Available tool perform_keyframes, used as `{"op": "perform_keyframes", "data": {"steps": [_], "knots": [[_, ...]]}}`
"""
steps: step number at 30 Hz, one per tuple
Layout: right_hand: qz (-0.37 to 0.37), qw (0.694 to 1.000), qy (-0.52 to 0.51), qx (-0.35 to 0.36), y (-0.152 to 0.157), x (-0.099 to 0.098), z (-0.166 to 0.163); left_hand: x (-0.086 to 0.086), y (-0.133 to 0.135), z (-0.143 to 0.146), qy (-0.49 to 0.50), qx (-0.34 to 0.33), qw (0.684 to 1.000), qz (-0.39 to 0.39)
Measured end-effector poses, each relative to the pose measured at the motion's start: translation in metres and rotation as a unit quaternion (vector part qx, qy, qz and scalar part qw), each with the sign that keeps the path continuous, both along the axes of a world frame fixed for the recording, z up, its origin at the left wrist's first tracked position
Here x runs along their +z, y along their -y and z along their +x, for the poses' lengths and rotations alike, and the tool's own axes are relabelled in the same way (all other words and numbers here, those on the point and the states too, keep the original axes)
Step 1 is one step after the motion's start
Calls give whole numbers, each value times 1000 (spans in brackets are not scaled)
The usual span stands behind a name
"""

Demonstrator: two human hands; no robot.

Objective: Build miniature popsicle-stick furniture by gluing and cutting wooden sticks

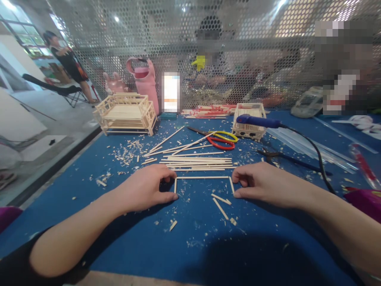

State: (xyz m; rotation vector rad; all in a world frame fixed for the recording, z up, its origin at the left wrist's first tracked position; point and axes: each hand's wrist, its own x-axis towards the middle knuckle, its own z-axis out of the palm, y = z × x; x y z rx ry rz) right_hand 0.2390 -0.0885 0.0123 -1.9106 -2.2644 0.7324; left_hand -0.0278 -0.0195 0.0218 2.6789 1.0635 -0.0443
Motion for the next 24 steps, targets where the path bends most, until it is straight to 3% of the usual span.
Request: {"op": "perform_keyframes", "data": {"steps": [19,24], "knots": [[42,999,21,0,3,2,-2,-1,0,-1,6,-5,1000,10],[98,990,-21,95,4,-1,-5,-1,0,0,0,1,1000,7]]}}
